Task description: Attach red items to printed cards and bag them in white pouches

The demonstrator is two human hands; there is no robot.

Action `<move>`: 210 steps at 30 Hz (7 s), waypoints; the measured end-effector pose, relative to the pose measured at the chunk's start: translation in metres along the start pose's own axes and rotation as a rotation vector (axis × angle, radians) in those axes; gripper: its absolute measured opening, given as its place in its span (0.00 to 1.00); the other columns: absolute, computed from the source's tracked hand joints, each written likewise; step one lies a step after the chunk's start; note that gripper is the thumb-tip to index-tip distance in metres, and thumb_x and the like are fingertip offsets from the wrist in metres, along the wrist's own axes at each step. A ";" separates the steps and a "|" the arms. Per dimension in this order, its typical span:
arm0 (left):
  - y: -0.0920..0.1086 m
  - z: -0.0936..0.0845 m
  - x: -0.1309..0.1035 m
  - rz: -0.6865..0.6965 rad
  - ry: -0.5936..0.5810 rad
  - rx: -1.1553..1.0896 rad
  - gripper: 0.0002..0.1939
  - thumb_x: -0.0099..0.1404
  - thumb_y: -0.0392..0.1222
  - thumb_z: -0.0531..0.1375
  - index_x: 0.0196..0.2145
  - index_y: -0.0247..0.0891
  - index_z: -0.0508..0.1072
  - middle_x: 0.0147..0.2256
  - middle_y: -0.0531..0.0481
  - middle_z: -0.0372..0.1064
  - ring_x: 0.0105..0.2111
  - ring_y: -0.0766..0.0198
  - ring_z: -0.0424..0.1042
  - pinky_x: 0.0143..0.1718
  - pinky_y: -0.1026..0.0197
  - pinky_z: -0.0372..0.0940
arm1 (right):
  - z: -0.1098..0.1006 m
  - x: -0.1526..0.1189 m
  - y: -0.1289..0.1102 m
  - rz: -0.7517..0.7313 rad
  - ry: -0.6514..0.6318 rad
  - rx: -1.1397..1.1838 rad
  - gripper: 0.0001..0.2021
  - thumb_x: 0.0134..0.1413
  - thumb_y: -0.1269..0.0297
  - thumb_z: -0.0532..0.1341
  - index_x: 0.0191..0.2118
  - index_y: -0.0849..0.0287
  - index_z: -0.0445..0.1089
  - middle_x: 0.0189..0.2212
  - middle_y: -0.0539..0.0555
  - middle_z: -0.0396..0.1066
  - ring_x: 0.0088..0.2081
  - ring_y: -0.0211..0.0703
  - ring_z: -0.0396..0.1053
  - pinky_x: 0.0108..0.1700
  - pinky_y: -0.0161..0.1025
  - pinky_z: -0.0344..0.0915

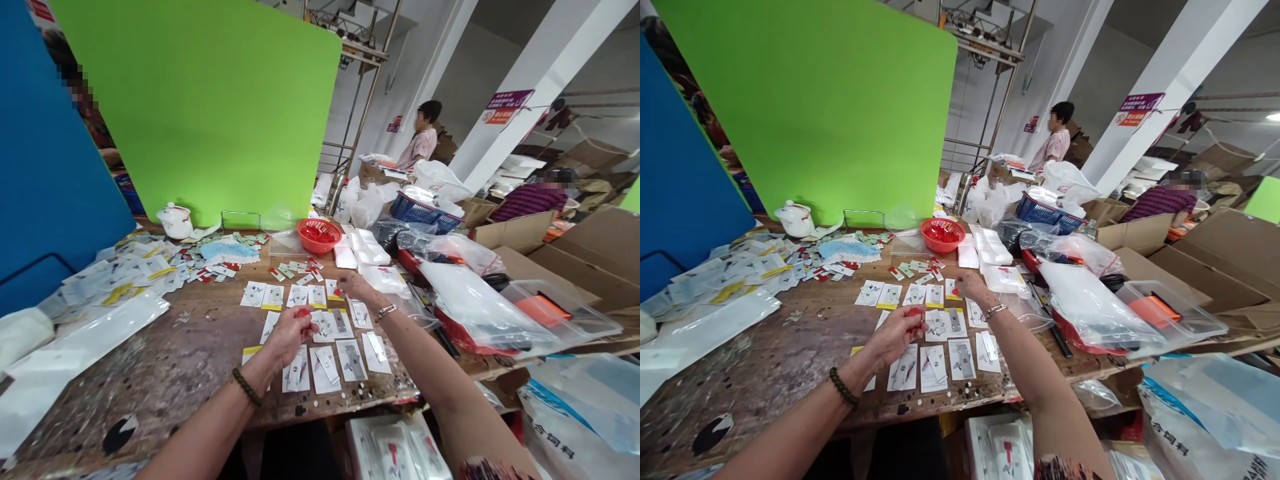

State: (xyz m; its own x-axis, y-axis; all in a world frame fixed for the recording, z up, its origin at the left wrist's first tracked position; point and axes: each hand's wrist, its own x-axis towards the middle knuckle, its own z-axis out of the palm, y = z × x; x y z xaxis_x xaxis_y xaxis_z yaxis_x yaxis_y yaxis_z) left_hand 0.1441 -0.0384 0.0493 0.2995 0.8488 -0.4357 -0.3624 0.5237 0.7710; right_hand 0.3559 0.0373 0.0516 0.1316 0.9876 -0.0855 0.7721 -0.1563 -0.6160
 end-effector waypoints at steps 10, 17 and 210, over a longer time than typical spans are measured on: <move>0.000 -0.009 -0.002 0.055 0.020 0.059 0.06 0.56 0.25 0.61 0.28 0.31 0.67 0.20 0.51 0.70 0.18 0.66 0.72 0.18 0.67 0.68 | 0.015 -0.031 -0.025 -0.150 -0.038 -0.004 0.06 0.47 0.70 0.60 0.32 0.59 0.74 0.30 0.53 0.74 0.33 0.42 0.70 0.35 0.35 0.63; -0.003 -0.008 -0.009 0.119 -0.026 0.059 0.10 0.50 0.30 0.67 0.26 0.32 0.67 0.18 0.52 0.69 0.16 0.68 0.69 0.16 0.69 0.65 | 0.024 -0.081 -0.059 -0.106 -0.316 0.368 0.03 0.48 0.68 0.60 0.29 0.60 0.70 0.18 0.46 0.66 0.20 0.32 0.62 0.20 0.29 0.54; 0.027 -0.093 -0.031 0.258 0.239 0.190 0.04 0.56 0.27 0.60 0.29 0.32 0.70 0.21 0.55 0.68 0.18 0.68 0.72 0.19 0.68 0.68 | 0.078 -0.066 -0.106 -0.301 -0.385 -0.097 0.05 0.46 0.73 0.58 0.25 0.59 0.69 0.19 0.46 0.64 0.22 0.33 0.60 0.25 0.31 0.52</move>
State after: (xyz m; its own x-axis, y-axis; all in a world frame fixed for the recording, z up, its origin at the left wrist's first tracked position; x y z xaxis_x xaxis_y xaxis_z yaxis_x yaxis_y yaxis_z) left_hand 0.0427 -0.0434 0.0404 -0.0020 0.9554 -0.2954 -0.2222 0.2876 0.9316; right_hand 0.2165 -0.0106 0.0613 -0.3305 0.9203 -0.2093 0.7975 0.1538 -0.5834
